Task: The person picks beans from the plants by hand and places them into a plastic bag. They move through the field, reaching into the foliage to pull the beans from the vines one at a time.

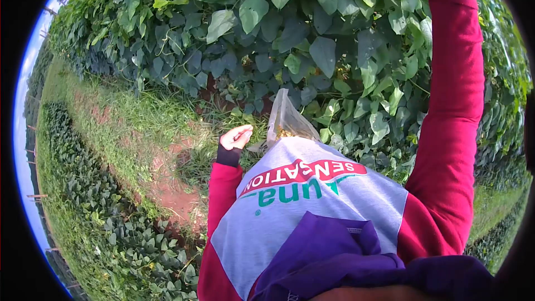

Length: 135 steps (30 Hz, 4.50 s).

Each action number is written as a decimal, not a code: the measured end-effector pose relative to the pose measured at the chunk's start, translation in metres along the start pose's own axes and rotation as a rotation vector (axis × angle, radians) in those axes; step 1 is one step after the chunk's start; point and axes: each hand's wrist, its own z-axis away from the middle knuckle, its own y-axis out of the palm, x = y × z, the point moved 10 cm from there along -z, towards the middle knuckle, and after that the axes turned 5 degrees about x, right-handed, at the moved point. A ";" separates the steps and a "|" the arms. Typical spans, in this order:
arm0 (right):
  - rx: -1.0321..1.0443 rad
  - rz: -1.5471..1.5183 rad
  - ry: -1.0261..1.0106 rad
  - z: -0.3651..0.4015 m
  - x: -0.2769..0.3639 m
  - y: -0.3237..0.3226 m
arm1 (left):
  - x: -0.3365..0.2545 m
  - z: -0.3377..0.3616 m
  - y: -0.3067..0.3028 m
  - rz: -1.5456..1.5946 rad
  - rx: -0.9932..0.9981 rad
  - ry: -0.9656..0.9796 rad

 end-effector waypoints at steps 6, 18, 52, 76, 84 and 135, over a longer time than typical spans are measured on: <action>0.563 0.032 0.691 0.210 -0.102 0.141 | -0.013 -0.009 0.000 -0.041 -0.040 0.027; 1.771 0.912 0.256 0.507 -0.315 0.262 | -0.015 0.011 -0.051 -0.015 -0.172 0.092; 1.662 -0.164 -0.192 0.455 -0.222 0.608 | -0.101 0.086 -0.318 0.709 -0.910 0.479; 0.560 0.936 0.165 0.010 -0.504 0.758 | -0.159 -0.055 -0.587 0.612 -0.727 0.452; 0.666 1.276 0.224 -0.031 -0.545 0.787 | -0.253 -0.232 -0.695 0.572 -0.327 0.530; 0.468 1.392 0.111 -0.119 -0.587 0.911 | -0.149 -0.210 -0.693 -1.078 0.321 0.299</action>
